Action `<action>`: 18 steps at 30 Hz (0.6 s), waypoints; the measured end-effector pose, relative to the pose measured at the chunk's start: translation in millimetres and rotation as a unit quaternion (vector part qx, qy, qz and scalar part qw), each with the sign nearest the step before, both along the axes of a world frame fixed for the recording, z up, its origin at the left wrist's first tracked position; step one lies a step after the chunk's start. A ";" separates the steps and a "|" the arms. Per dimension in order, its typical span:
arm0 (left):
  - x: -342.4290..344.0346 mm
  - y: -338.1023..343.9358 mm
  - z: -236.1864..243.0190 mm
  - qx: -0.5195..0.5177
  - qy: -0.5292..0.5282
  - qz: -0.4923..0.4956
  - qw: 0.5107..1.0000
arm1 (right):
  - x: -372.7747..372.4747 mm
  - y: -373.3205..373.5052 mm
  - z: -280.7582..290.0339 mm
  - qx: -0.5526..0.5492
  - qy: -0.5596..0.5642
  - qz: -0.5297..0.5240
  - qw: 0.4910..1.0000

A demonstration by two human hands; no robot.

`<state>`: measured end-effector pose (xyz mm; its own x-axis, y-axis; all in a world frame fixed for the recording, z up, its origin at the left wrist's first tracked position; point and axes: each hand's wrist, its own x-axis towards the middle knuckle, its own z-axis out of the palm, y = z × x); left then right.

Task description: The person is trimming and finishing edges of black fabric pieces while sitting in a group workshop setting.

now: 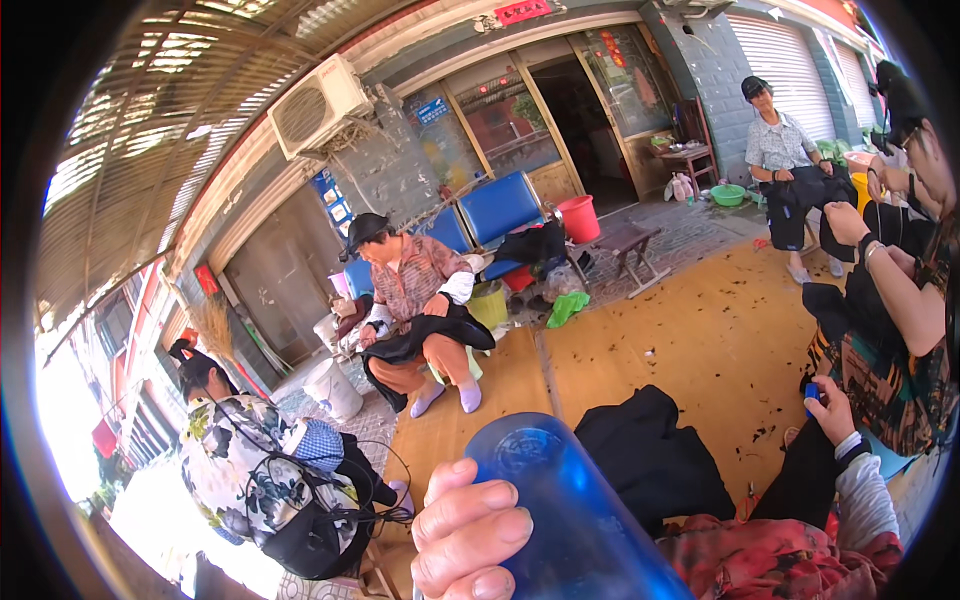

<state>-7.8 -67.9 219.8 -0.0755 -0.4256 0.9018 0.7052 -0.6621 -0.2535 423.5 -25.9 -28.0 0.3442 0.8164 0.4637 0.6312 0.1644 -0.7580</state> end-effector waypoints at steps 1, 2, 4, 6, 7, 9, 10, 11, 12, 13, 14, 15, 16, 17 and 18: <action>-6.8 -3.4 3.4 -0.011 0.058 -0.052 0.997 | 0.7 -0.5 -0.5 0.001 0.005 0.000 1.000; -16.9 -8.8 3.2 -0.034 0.129 -0.101 0.986 | 1.6 -0.8 -1.1 0.002 0.011 0.001 1.000; -34.4 -18.6 5.9 -0.086 0.231 -0.172 0.954 | 6.2 -0.1 -4.9 0.002 0.003 -0.005 1.000; -41.3 -22.8 7.4 -0.116 0.262 -0.196 0.938 | 7.5 0.0 -8.3 0.001 -0.004 -0.008 1.000; -43.3 -22.7 7.8 -0.122 0.270 -0.203 0.933 | 8.3 0.8 -9.0 0.005 -0.014 -0.007 1.000; -46.9 -26.9 0.5 -0.125 0.277 -0.206 0.930 | 8.4 1.9 -8.3 0.010 -0.024 -0.007 1.000; -48.1 -32.5 -4.0 -0.196 0.240 -0.212 0.927 | 7.2 -0.1 -6.7 0.008 -0.019 -0.009 1.000; -49.1 -35.3 -6.9 -0.265 0.201 -0.216 0.918 | 5.9 -1.7 -5.3 0.006 -0.014 -0.012 1.000; -49.8 -35.1 -8.2 -0.265 0.201 -0.217 0.918 | 5.0 -2.5 -3.9 0.006 -0.014 -0.012 1.000; -48.1 -35.6 -5.5 -0.256 0.203 -0.220 0.919 | 4.1 -2.8 -2.2 0.002 -0.011 -0.014 1.000; -47.1 -36.0 -4.3 -0.247 0.205 -0.223 0.920 | 3.4 -3.3 -1.1 -0.002 -0.009 -0.016 1.000; -46.9 -36.7 -5.4 -0.247 0.206 -0.223 0.920 | 2.6 -4.2 -0.4 -0.002 -0.009 -0.016 1.000; -46.4 -36.7 -6.8 -0.252 0.200 -0.226 0.919 | 2.6 -4.6 0.4 -0.003 -0.009 -0.016 1.000; -46.1 -36.6 -7.5 -0.257 0.195 -0.228 0.918 | 2.6 -4.9 0.7 -0.005 -0.010 -0.015 1.000; -45.5 -35.8 -6.0 -0.257 0.195 -0.229 0.918 | 2.6 -4.9 0.7 -0.005 -0.010 -0.016 1.000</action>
<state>-53.3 -103.7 213.8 0.2316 0.0598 0.9710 0.2451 -0.9695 0.0013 426.1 -30.8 -27.3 0.3612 0.8097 0.4625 0.6507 0.1364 -0.7470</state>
